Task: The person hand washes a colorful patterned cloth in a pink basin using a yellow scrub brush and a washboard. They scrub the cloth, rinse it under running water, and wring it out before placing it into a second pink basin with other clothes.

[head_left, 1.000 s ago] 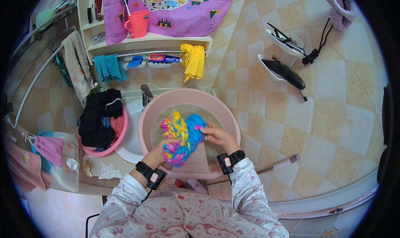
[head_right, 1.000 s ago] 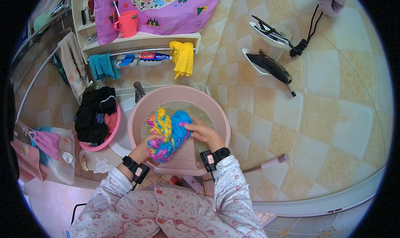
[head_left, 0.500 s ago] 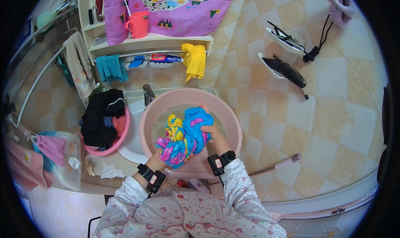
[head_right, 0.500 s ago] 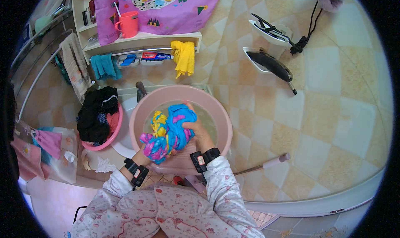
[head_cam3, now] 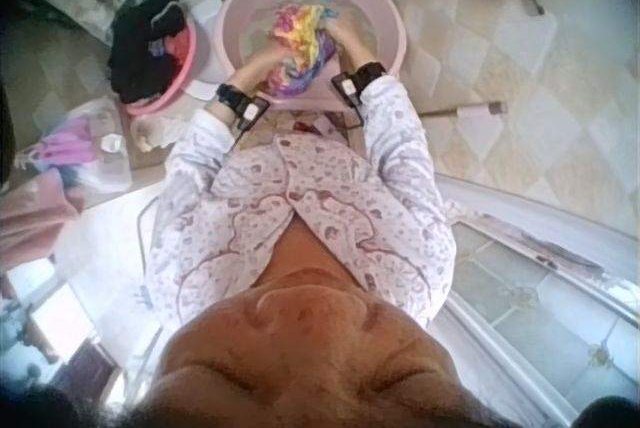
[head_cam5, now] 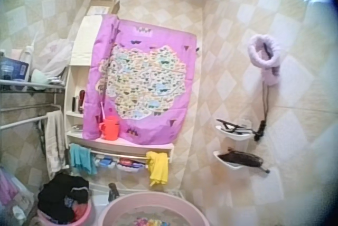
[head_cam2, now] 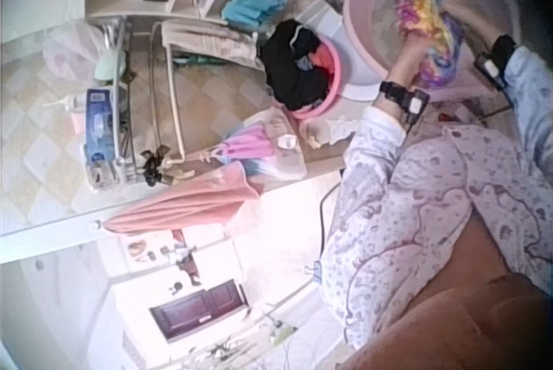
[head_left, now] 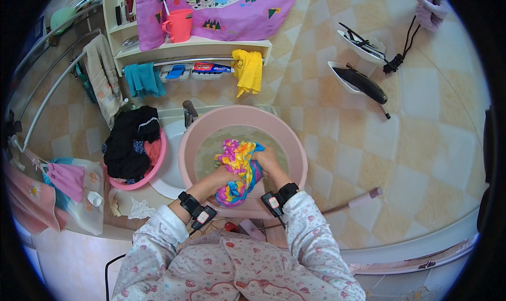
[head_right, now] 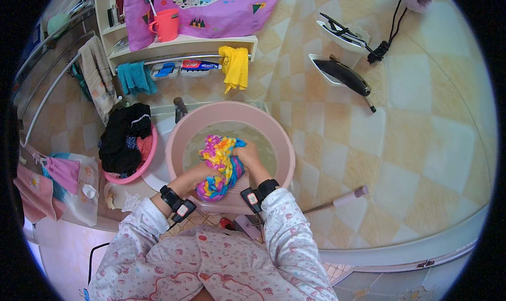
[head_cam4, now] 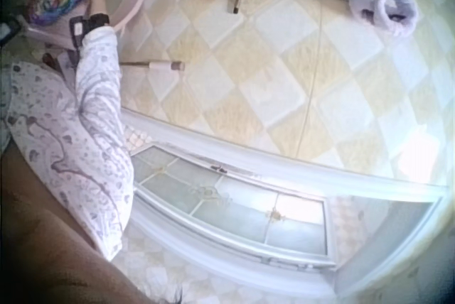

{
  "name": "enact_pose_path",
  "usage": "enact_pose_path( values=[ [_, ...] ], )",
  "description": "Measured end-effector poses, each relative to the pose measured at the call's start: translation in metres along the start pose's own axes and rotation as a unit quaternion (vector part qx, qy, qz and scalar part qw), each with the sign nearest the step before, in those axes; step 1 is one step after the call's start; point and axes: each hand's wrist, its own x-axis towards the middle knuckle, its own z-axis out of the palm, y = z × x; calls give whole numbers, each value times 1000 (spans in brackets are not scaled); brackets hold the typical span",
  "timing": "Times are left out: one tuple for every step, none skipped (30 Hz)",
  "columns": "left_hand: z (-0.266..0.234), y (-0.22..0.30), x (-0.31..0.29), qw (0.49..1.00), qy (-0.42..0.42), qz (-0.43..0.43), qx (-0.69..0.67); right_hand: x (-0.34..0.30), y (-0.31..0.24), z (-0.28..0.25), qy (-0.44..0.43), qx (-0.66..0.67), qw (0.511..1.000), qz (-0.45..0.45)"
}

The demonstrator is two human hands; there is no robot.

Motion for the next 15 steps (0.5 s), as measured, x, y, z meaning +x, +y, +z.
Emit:
enact_pose_path(
  values=[
    [1, -3, 3, 995, 38, -2, 93, 6, 9, -1, 21, -40, 999, 12],
    [1, -5, 7, 982, 59, 12, 182, 12, 21, -1, 36, -77, 996, 20],
    [2, -6, 10, 961, 77, 30, 265, 19, 34, -2, 46, -111, 993, 18],
    [2, -7, 13, 947, 70, 22, 314, 26, 49, -4, 54, -127, 990, 27],
    [1, -8, 16, 931, 61, 22, 359, 32, 64, -5, 56, -141, 988, 24],
    [1, -7, 19, 913, 53, 23, 403, 38, 77, -6, 65, -165, 984, 22],
    [0, -5, 21, 893, 46, 24, 446, 43, 86, -6, 58, -110, 992, 17],
    [1, -5, 22, 886, 51, 19, 461, 43, 93, -5, 56, -65, 996, 18],
    [1, -4, 23, 878, 54, 12, 476, 40, 94, -6, 72, -32, 995, 57],
    [1, -2, 23, 870, 52, 15, 489, 36, 90, -9, 13, 47, 998, 46],
    [3, -1, 23, 854, 59, -9, 517, 28, 82, -12, -28, 112, 991, 73],
    [4, 1, 23, 838, 61, -25, 542, 17, 69, -17, -62, 170, 978, 105],
    [7, 2, 23, 821, 62, -40, 566, 4, 53, -24, -95, 214, 968, 92],
    [9, 2, 22, 806, 58, -44, 588, -10, 36, -33, -120, 251, 957, 83],
    [13, 2, 21, 790, 54, -48, 609, -21, 19, -37, -174, 298, 937, 45]
  ],
)
